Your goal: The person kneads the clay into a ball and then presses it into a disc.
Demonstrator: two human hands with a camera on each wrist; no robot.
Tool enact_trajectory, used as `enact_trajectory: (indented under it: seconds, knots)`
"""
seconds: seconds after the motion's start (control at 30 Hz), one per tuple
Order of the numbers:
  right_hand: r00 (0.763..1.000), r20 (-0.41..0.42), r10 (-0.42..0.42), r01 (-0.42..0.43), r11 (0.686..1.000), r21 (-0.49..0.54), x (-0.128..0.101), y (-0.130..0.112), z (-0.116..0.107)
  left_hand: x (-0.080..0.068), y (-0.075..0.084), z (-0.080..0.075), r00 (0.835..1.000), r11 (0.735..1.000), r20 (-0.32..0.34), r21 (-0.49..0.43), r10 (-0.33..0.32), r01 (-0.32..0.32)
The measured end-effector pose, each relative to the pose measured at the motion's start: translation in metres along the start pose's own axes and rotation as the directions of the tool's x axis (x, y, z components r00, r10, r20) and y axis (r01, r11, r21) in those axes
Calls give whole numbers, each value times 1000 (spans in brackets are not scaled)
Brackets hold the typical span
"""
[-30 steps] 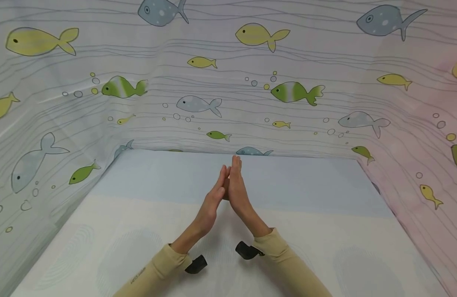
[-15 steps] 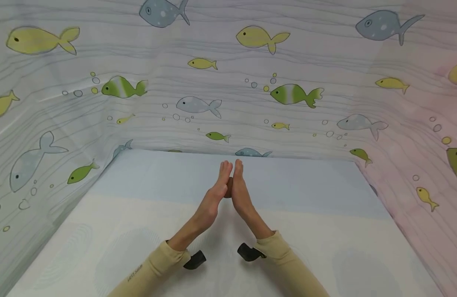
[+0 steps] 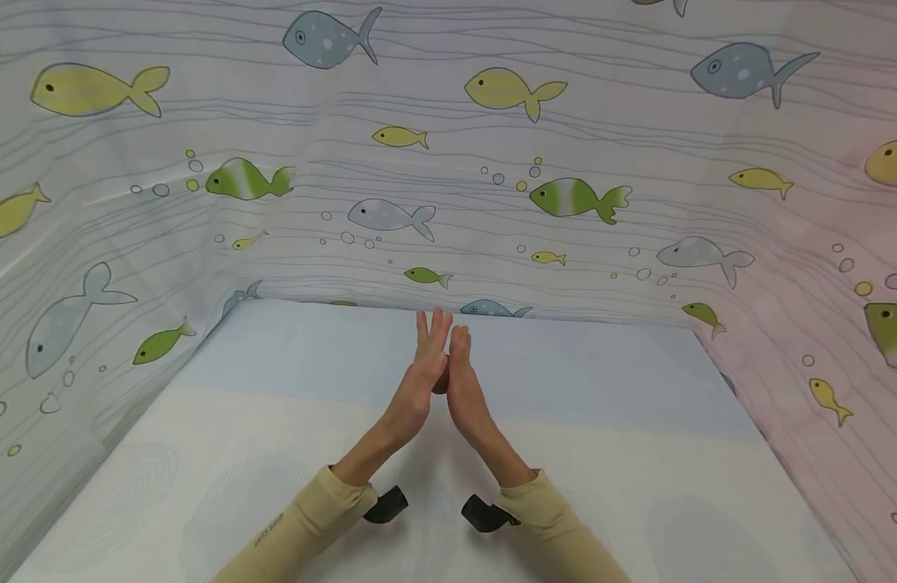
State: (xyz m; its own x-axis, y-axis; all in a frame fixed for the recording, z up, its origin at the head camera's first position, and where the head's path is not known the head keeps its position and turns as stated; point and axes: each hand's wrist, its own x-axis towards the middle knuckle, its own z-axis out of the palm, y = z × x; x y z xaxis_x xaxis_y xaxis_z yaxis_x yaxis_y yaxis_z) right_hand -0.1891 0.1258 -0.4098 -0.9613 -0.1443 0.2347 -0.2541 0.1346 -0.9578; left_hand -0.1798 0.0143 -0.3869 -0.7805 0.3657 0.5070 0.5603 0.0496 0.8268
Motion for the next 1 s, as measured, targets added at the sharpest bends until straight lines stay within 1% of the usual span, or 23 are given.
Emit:
enact_trajectory:
  seconds: [0.07, 0.17, 0.33, 0.47, 0.53, 0.6, 0.7, 0.87, 1.0]
  knots:
    - [1000, 4, -7, 7, 1000, 4, -2, -2, 2, 3, 0, -2, 1000, 1000, -18, 3, 0, 0]
    - [999, 18, -39, 39, 999, -21, -7, -5, 7, 10, -1, -7, 998, 1000, -56, -8, -4, 3]
    - [995, 52, -79, 82, 995, -58, -17, -10, 14, 20, -3, -17, 993, 999, -113, -31, -46, 43]
    - [985, 94, -148, 155, 985, -72, -23, -12, 17, 26, -8, -24, 987, 995, -132, -55, -90, 83]
    - [979, 115, -170, 178, 982, -66, -26, -13, 19, 30, -11, -28, 987, 995, -136, -64, -89, 81]
    - [977, 133, -165, 173, 984, -51, -27, -15, 20, 33, -15, -31, 986, 994, -138, -67, -92, 83]
    - [980, 158, -125, 132, 991, -34, -31, -17, 23, 36, -21, -36, 984, 991, -138, -86, -111, 100]
    - [983, 166, -73, 77, 997, -21, -41, -19, 29, 32, -31, -40, 975, 979, -131, -121, -177, 162]
    - [985, 156, -78, 80, 997, -8, -45, -21, 32, 29, -33, -40, 972, 975, -131, -137, -193, 175]
